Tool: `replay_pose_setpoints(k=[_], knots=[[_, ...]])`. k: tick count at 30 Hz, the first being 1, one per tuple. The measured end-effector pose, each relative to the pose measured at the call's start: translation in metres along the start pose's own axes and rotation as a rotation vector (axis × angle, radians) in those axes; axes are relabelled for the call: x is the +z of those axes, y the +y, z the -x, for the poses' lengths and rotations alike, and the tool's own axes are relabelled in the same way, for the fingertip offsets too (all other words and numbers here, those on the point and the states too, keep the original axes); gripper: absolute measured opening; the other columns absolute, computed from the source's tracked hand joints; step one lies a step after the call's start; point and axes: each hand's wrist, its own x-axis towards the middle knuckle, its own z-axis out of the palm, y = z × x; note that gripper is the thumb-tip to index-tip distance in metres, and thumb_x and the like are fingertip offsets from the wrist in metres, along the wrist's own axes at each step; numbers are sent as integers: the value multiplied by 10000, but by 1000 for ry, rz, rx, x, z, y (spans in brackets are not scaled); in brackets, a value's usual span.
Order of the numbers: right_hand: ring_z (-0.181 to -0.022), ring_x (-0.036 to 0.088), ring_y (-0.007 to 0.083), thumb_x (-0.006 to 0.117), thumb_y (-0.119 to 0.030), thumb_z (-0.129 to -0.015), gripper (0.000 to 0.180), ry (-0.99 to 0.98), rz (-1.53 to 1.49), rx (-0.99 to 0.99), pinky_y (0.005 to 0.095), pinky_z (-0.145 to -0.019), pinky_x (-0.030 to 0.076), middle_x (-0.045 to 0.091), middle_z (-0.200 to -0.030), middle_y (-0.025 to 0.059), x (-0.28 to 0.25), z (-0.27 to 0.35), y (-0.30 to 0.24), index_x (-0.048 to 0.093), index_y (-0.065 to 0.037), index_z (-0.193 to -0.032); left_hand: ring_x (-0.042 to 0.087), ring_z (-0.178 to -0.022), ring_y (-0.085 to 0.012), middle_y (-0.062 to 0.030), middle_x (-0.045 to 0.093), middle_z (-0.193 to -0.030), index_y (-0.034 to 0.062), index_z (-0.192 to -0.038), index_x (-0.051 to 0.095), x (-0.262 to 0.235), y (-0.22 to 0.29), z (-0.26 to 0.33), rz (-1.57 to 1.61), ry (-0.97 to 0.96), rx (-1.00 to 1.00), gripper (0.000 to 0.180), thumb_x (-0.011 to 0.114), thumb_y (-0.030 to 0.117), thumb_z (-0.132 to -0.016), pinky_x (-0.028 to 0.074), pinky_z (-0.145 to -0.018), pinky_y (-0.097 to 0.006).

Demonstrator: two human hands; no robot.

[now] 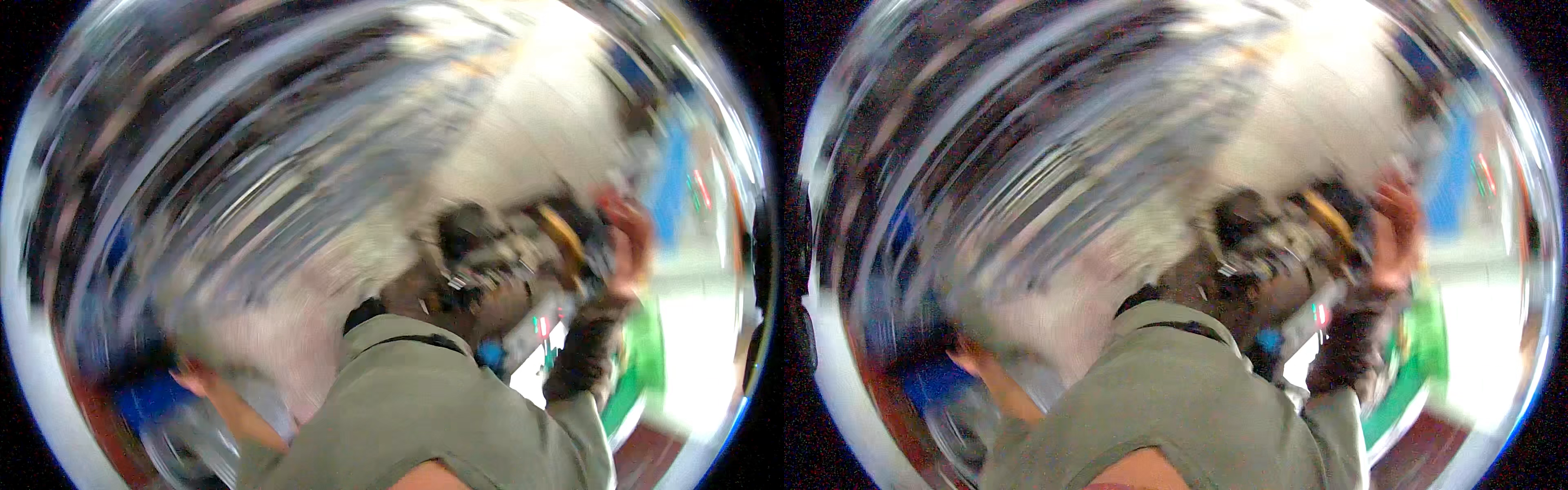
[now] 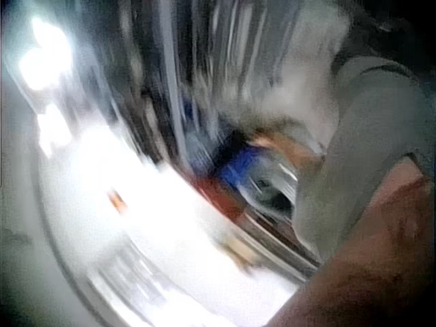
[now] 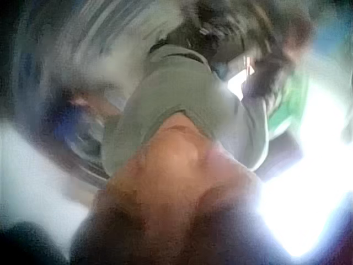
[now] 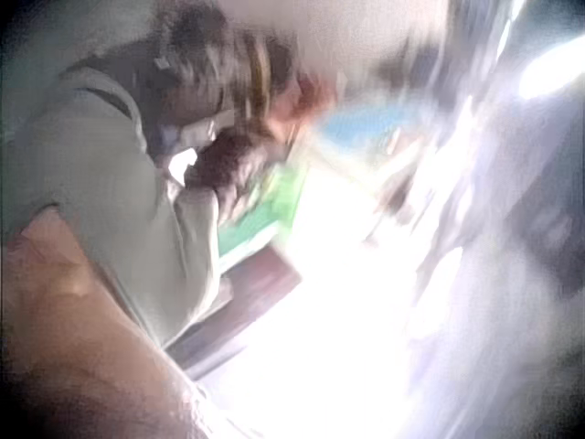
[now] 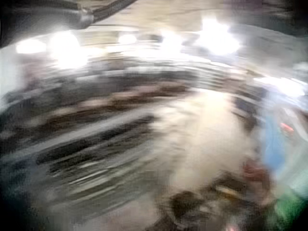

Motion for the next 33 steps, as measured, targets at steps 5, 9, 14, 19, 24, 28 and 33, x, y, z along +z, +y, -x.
replay_pose_setpoints(k=[5, 9, 14, 19, 24, 28, 33], knots=[[-952, 643, 168, 659, -51, -858, 364, 569, 586, 101, 309, -873, 514, 672, -1042, 90, -79, 159, 17, 571, -44, -1212, 500, -1061, -318, -171, 512, -1193, 32, -1310, 433, 182, -256, 8, -1120, -318, -891, 511, 502, 381, -943, 390, -933, -433], [-1004, 636, 169, 656, -27, -876, 367, 891, 447, 186, 315, -904, 511, 665, -1086, 107, -170, 364, 33, 562, -28, -1231, 507, -935, -264, -131, 525, -1061, 35, -1233, 461, 241, -289, 53, -1581, -784, -967, 404, 537, 294, -932, 407, -828, -393], [-928, 634, 160, 719, -48, -833, 343, 1695, 523, 9, 303, -848, 521, 664, -985, 80, -312, 525, 17, 594, -8, -1150, 514, -778, -197, -82, 543, -896, 39, -1137, 497, 361, -325, 91, -1850, -1080, -814, 277, 582, 185, -917, 427, -698, -344], [-1207, 545, 328, 846, -377, -684, 936, 2237, 506, 530, 406, -1047, 408, 556, -1306, 244, -480, 655, 4, 405, 21, -1407, 522, -621, -129, -32, 560, -730, 42, -1041, 533, 429, -346, 149, -1921, -1127, -761, 170, 627, 76, -903, 448, -567, -294], [-1244, 515, 411, 893, -414, -586, 1089, 2471, 315, 830, 425, -1087, 388, 489, -1383, 270, -631, 719, -24, 289, 22, -1380, 520, -631, -123, -41, 577, -823, 23, -1057, 531, 445, -366, 208, -2019, -1292, -637, 199, 634, 69, -893, 448, -600, -273], [-1200, 559, 367, 893, -313, -593, 1041, 2497, 321, 1010, 421, -1057, 417, 513, -1357, 250, -677, 720, -24, 299, -27, -1398, 542, -805, -139, -43, 585, -901, -10, -1111, 534, 424, -367, 222, -2220, -1124, -727, 268, 637, 61, -874, 435, -768, -251], [-1099, 616, 299, 844, -197, -681, 794, 2227, 361, 505, 389, -949, 495, 602, -1264, 186, -637, 827, -12, 458, 14, -1342, 600, -868, -218, -77, 619, -933, 3, -1150, 540, 438, -387, 216, -2333, -1723, -491, 342, 656, 100, -844, 480, -817, -322]])
